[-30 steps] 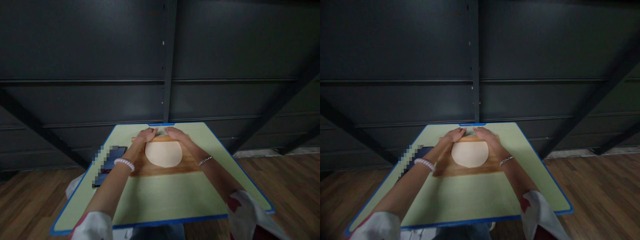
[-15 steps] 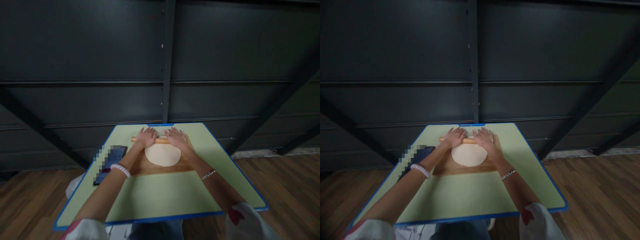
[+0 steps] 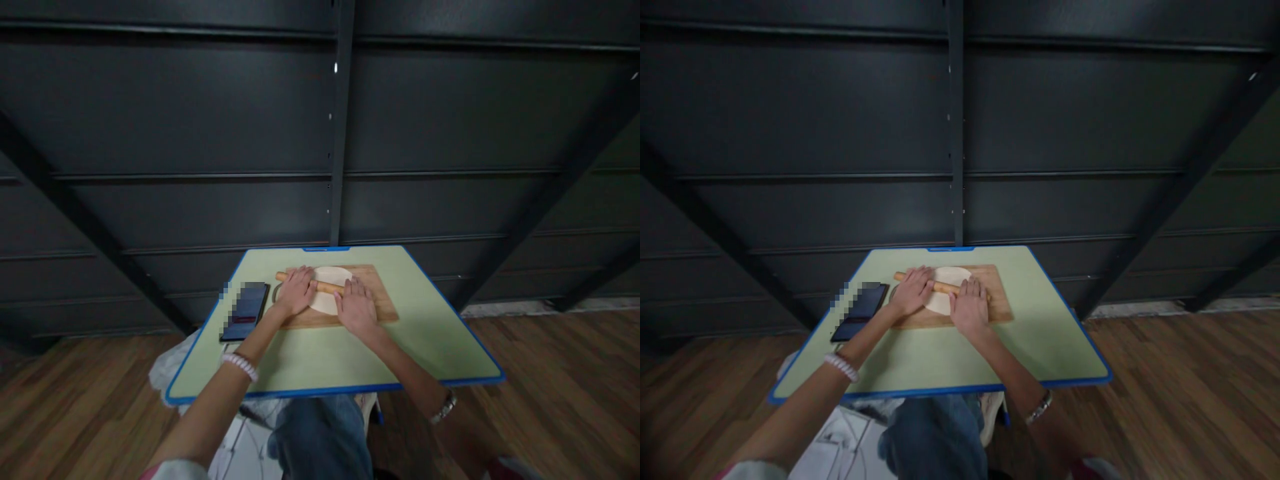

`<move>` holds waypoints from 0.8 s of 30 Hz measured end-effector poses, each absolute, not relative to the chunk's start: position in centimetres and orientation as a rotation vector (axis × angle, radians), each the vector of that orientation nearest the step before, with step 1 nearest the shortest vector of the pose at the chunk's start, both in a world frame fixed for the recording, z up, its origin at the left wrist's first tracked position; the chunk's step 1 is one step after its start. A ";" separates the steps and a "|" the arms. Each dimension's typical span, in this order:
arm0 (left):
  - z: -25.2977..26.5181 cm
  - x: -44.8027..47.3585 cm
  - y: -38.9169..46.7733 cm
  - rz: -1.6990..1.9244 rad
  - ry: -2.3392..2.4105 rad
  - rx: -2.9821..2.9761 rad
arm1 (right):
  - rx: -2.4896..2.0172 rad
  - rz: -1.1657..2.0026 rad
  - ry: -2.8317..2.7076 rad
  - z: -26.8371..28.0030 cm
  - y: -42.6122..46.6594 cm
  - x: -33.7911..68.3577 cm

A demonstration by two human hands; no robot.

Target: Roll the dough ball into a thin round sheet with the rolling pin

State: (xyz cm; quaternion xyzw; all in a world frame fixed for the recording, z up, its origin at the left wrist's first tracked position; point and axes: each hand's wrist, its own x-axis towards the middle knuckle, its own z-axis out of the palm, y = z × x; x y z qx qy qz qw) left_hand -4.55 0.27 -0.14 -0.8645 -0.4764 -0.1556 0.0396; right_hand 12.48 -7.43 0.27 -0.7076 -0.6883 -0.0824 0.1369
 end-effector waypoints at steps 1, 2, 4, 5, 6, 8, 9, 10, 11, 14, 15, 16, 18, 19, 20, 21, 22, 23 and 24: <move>-0.2 -4.8 -0.1 -0.498 -1.438 -2.671 | -2.044 -0.239 -2.002 0.2 -8.2 12.2; -0.2 -5.1 -0.5 -0.514 -1.418 -2.693 | -2.038 -0.239 -2.011 0.1 -8.9 11.8; -0.2 -5.5 -1.0 -0.527 -1.410 -2.731 | -2.024 -0.244 -2.027 0.1 -10.4 11.1; -0.2 -5.7 -1.1 -0.523 -1.421 -2.750 | -2.026 -0.250 -2.031 0.1 -11.1 10.8; -0.2 -5.9 -1.2 -0.516 -1.436 -2.770 | -2.032 -0.252 -2.035 0.2 -11.7 10.4; -0.3 -6.2 -1.3 -0.501 -1.459 -2.813 | -2.057 -0.249 -2.047 0.4 -12.8 9.7; -0.4 -6.3 -1.3 -0.495 -1.460 -2.834 | -2.065 -0.247 -2.056 0.5 -13.3 9.4; -0.5 -6.5 -1.3 -0.491 -1.454 -2.853 | -2.069 -0.245 -2.065 0.6 -13.6 9.1; -0.6 -6.7 -1.3 -0.487 -1.450 -2.868 | -2.068 -0.243 -2.073 0.7 -13.8 8.9; -0.8 -7.2 -1.2 -0.457 -1.460 -2.894 | -2.051 -0.231 -2.084 0.9 -14.1 8.7; -0.8 -7.2 -1.2 -0.441 -1.473 -2.900 | -2.047 -0.227 -2.084 1.0 -14.0 8.7; -0.7 -7.1 -1.2 -0.424 -1.486 -2.908 | -2.046 -0.226 -2.082 1.0 -13.8 8.8; -0.5 -6.5 -1.0 -0.392 -1.505 -2.912 | -2.055 -0.240 -2.066 1.0 -13.3 9.1; -0.3 -6.0 -0.8 -0.381 -1.514 -2.902 | -2.062 -0.249 -2.051 0.9 -12.9 9.3; -0.1 -5.4 -0.5 -0.372 -1.524 -2.884 | -2.066 -0.256 -2.036 0.8 -12.5 9.6; 0.1 -4.8 -0.1 -0.363 -1.531 -2.863 | -2.066 -0.262 -2.023 0.7 -12.1 10.0; 0.2 -4.1 0.4 -0.355 -1.534 -2.847 | -2.061 -0.265 -2.015 0.6 -11.8 10.4; 0.3 -3.5 0.9 -0.346 -1.534 -2.841 | -2.052 -0.266 -2.011 0.4 -11.4 10.9; 0.4 -2.9 1.5 -0.335 -1.530 -2.847 | -2.041 -0.265 -2.012 0.3 -11.1 11.3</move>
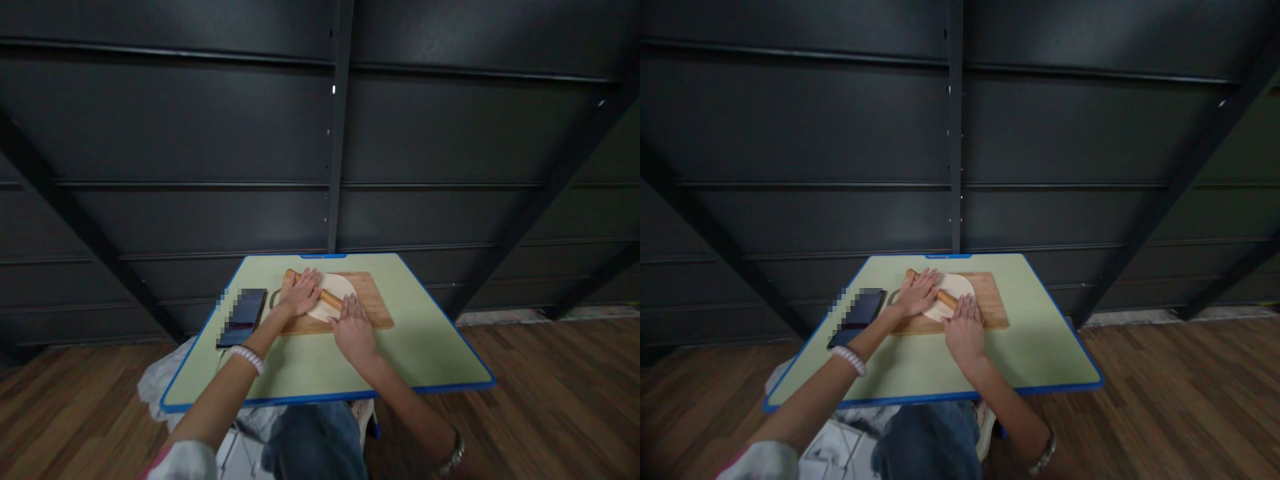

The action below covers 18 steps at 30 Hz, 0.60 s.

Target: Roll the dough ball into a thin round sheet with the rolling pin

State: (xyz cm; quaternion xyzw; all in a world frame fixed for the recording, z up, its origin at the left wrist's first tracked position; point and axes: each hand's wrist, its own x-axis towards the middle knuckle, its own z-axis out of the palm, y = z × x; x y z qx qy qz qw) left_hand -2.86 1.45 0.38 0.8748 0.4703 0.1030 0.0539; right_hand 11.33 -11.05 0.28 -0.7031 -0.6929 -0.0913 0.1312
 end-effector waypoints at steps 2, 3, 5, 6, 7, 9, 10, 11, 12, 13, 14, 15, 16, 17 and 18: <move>0.5 -1.8 2.5 0.288 1.395 2.652 | -2.029 -0.259 -2.014 0.0 -10.5 12.3; 0.6 -1.4 2.9 0.276 1.378 2.647 | -2.031 -0.249 -2.010 0.0 -10.3 12.6; 0.8 -0.8 3.7 0.259 1.357 2.650 | -2.050 -0.222 -1.996 -0.1 -10.0 13.2; 0.9 -0.5 4.0 0.260 1.352 2.656 | -2.062 -0.212 -1.989 0.0 -9.8 13.4; 1.0 -0.2 4.3 0.261 1.346 2.665 | -2.069 -0.208 -1.987 0.0 -9.7 13.6; 1.1 0.5 5.0 0.266 1.334 2.687 | -2.060 -0.212 -1.994 0.0 -9.4 13.9; 1.0 0.9 5.4 0.269 1.331 2.702 | -2.046 -0.213 -1.999 0.1 -9.3 14.0; 0.9 1.4 5.8 0.266 1.335 2.717 | -2.029 -0.208 -2.002 0.0 -9.2 14.2; 0.9 1.9 6.2 0.261 1.344 2.734 | -2.014 -0.196 -2.002 0.0 -9.0 14.4; 0.8 2.4 6.6 0.256 1.355 2.753 | -2.002 -0.179 -2.001 0.0 -8.9 14.7; 0.7 2.9 7.0 0.246 1.368 2.768 | -1.993 -0.162 -1.998 -0.1 -8.7 15.0; 0.6 3.5 7.4 0.227 1.372 2.778 | -1.986 -0.145 -1.997 -0.1 -8.5 15.4; 0.6 4.1 7.8 0.206 1.365 2.782 | -1.983 -0.132 -1.997 -0.1 -8.2 15.8; 0.7 4.7 8.1 0.190 1.349 2.784 | -1.981 -0.121 -2.000 -0.1 -8.0 16.2; 0.8 5.2 8.4 0.174 1.328 2.780 | -1.980 -0.112 -2.005 -0.1 -7.8 16.7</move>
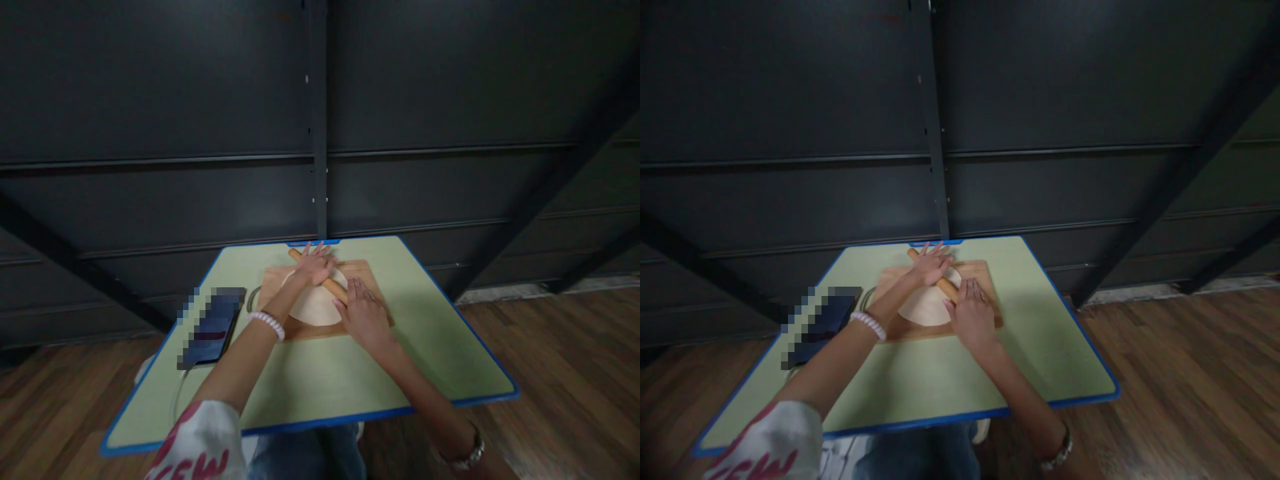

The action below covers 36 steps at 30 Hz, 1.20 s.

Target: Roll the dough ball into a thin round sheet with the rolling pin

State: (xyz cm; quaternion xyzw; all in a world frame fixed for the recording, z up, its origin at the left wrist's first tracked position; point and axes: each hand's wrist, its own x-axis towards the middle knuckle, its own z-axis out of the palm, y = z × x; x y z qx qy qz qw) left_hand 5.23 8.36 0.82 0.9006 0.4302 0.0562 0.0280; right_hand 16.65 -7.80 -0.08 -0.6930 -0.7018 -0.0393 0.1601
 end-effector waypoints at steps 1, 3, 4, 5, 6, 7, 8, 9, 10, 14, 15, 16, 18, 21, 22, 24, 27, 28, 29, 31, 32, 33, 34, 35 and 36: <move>1.0 5.8 8.6 0.159 1.309 2.770 | -1.980 -0.107 -2.013 0.0 -7.6 17.1; 1.3 6.9 9.1 0.125 1.279 2.746 | -1.993 -0.097 -2.023 0.1 -7.3 17.8; 1.5 7.4 9.3 0.100 1.267 2.736 | -2.005 -0.089 -2.022 0.2 -7.2 18.1; 1.6 7.8 9.5 0.077 1.254 2.728 | -2.018 -0.078 -2.017 0.3 -7.1 18.4; 1.7 8.3 9.8 0.064 1.237 2.721 | -2.027 -0.065 -2.011 0.4 -7.1 18.6; 1.7 8.7 10.0 0.066 1.215 2.716 | -2.028 -0.052 -2.005 0.5 -7.1 18.7; 1.7 9.1 10.3 0.087 1.197 2.713 | -2.023 -0.041 -2.000 0.6 -7.1 18.8; 1.6 9.5 10.5 0.124 1.186 2.711 | -2.011 -0.032 -1.996 0.6 -7.2 18.9; 1.6 9.9 10.7 0.165 1.175 2.712 | -1.996 -0.023 -1.992 0.6 -7.2 18.9; 1.5 11.0 11.0 0.286 1.112 2.769 | -1.968 -0.001 -1.967 0.4 -7.1 19.0; 1.5 11.1 11.0 0.310 1.074 2.803 | -1.971 -0.004 -1.958 0.2 -7.1 19.0; 1.5 11.2 10.9 0.334 1.033 2.841 | -1.974 -0.012 -1.952 0.1 -7.1 19.0; 1.4 10.9 10.8 0.363 0.972 2.902 | -1.976 -0.041 -1.957 -0.1 -7.0 19.0; 1.1 9.7 10.5 0.299 0.979 2.909 | -1.960 -0.102 -2.013 -0.3 -7.0 18.5; 1.0 9.2 10.3 0.262 0.990 2.896 | -1.951 -0.122 -2.033 -0.3 -7.1 18.2; 0.9 7.9 9.9 0.199 1.010 2.870 | -1.935 -0.158 -2.046 -0.4 -7.5 17.3; 0.9 6.2 9.1 0.172 1.049 2.847 | -1.949 -0.184 -1.996 -0.5 -8.1 15.7; 0.9 5.7 8.9 0.177 1.061 2.846 | -1.964 -0.181 -1.974 -0.5 -8.3 15.2; 1.0 5.2 8.6 0.183 1.068 2.847 | -1.981 -0.173 -1.956 -0.5 -8.5 14.7; 1.0 4.2 8.0 0.198 1.083 2.851 | -2.003 -0.151 -1.938 -0.5 -9.0 14.0; 1.0 3.7 7.7 0.206 1.089 2.853 | -2.006 -0.141 -1.938 -0.5 -9.2 13.6; 0.9 3.1 7.4 0.213 1.093 2.855 | -2.007 -0.133 -1.940 -0.5 -9.4 13.3; 0.9 2.5 7.1 0.221 1.095 2.859 | -2.005 -0.129 -1.945 -0.5 -9.7 13.0; 0.8 1.8 6.8 0.230 1.095 2.864 | -2.001 -0.126 -1.951 -0.5 -10.0 12.8; 0.7 1.1 6.5 0.239 1.091 2.870 | -1.997 -0.125 -1.955 -0.4 -10.2 12.5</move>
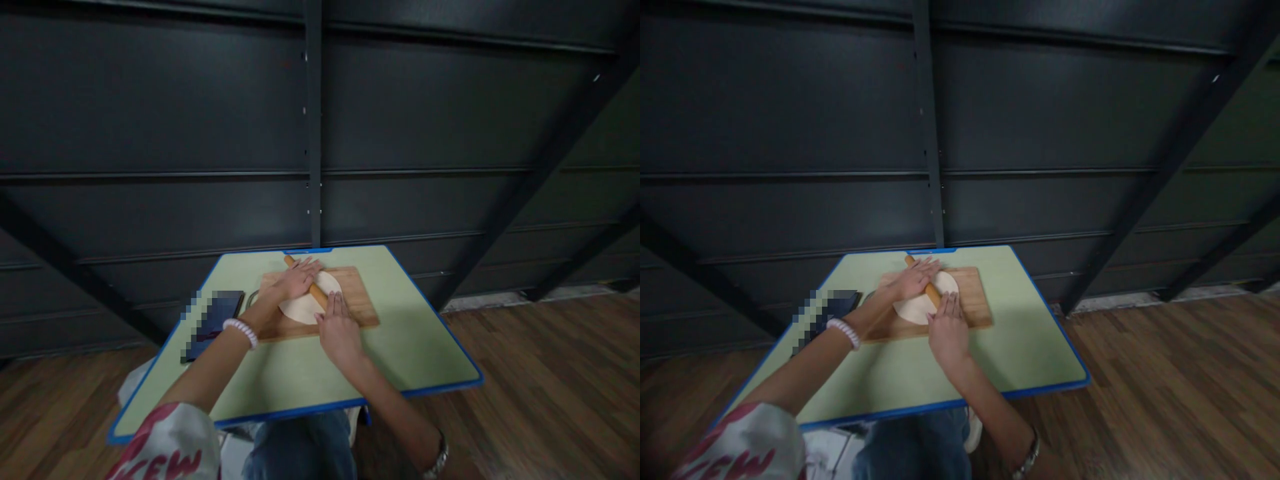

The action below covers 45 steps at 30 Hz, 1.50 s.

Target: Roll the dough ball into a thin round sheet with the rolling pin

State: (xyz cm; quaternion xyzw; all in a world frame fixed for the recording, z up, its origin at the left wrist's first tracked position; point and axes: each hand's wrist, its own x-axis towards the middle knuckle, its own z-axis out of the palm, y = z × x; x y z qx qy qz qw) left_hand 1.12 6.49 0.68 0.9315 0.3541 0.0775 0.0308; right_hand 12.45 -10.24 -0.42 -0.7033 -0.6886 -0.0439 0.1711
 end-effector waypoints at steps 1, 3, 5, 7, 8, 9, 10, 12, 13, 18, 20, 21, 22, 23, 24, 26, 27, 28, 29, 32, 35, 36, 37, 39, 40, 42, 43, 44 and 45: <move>0.6 0.4 6.2 0.244 1.082 2.878 | -1.996 -0.122 -1.957 -0.4 -10.5 12.1; 0.3 -1.0 5.7 0.261 1.057 2.902 | -1.995 -0.114 -1.958 -0.3 -10.9 11.5; 0.0 -2.3 5.1 0.311 1.036 2.935 | -1.991 -0.117 -1.959 -0.3 -11.1 10.9; -0.2 -3.6 4.4 0.359 1.052 2.946 | -1.979 -0.143 -1.973 -0.4 -11.3 10.3; -0.2 -4.1 3.9 0.376 1.078 2.936 | -1.970 -0.165 -1.987 -0.5 -11.3 9.9; -0.2 -4.6 3.5 0.378 1.111 2.917 | -1.960 -0.192 -2.002 -0.6 -11.4 9.6; -0.2 -5.0 3.0 0.374 1.144 2.896 | -1.950 -0.220 -2.018 -0.6 -11.4 9.3; 0.0 -5.7 2.2 0.351 1.196 2.860 | -1.936 -0.279 -2.049 -0.5 -11.6 8.7; 0.1 -6.0 1.9 0.336 1.212 2.848 | -1.934 -0.306 -2.065 -0.3 -11.7 8.5; 0.2 -6.3 1.1 0.320 1.243 2.858 | -1.982 -0.278 -2.146 0.9 -11.7 8.8; 0.3 -6.3 0.8 0.326 1.250 2.885 | -1.979 -0.248 -2.179 1.1 -11.6 9.2; 0.4 -6.3 0.6 0.330 1.253 2.897 | -1.963 -0.253 -2.197 1.2 -11.6 9.3; 0.5 -6.4 0.4 0.334 1.253 2.911 | -1.938 -0.265 -2.216 1.1 -11.6 9.5; 0.6 -6.5 0.2 0.340 1.250 2.925 | -1.912 -0.277 -2.231 1.1 -11.6 9.5; 0.8 -6.7 0.0 0.342 1.244 2.940 | -1.892 -0.280 -2.239 1.0 -11.7 9.6; 1.2 -7.3 -0.5 0.330 1.229 2.961 | -1.870 -0.271 -2.250 0.9 -11.9 9.5; 1.3 -7.7 -0.7 0.317 1.229 2.963 | -1.861 -0.265 -2.260 0.9 -12.0 9.4; 1.4 -8.1 -0.9 0.296 1.234 2.961 | -1.853 -0.261 -2.275 0.9 -12.1 9.2; 1.4 -8.6 -1.0 0.266 1.245 2.955 | -1.847 -0.259 -2.293 1.0 -12.2 9.1; 1.4 -9.7 -1.5 0.149 1.302 2.933 | -1.829 -0.259 -2.346 1.5 -12.4 8.9; 1.5 -9.9 -2.0 0.127 1.370 2.922 | -1.803 -0.244 -2.356 2.0 -12.4 9.6; 1.6 -9.8 -2.2 0.165 1.402 2.925 | -1.787 -0.235 -2.357 2.2 -12.3 10.1; 1.7 -9.6 -2.3 0.217 1.434 2.930 | -1.768 -0.223 -2.370 2.4 -12.3 10.8; 1.9 -9.0 -2.7 0.306 1.472 2.943 | -1.703 -0.233 -2.390 2.7 -12.4 12.6; 1.8 -8.8 -2.9 0.322 1.472 2.949 | -1.669 -0.241 -2.400 2.8 -12.5 13.6; 1.5 -8.3 -3.3 0.309 1.440 2.955 | -1.606 -0.249 -2.439 3.1 -12.7 15.8; 1.1 -8.0 -3.5 0.296 1.418 2.954 | -1.583 -0.243 -2.457 3.1 -12.8 16.9; 0.8 -7.8 -3.9 0.287 1.402 2.949 | -1.574 -0.233 -2.460 3.1 -12.9 17.9; 0.4 -7.6 -4.3 0.287 1.399 2.939 | -1.552 -0.223 -2.464 3.0 -12.9 18.9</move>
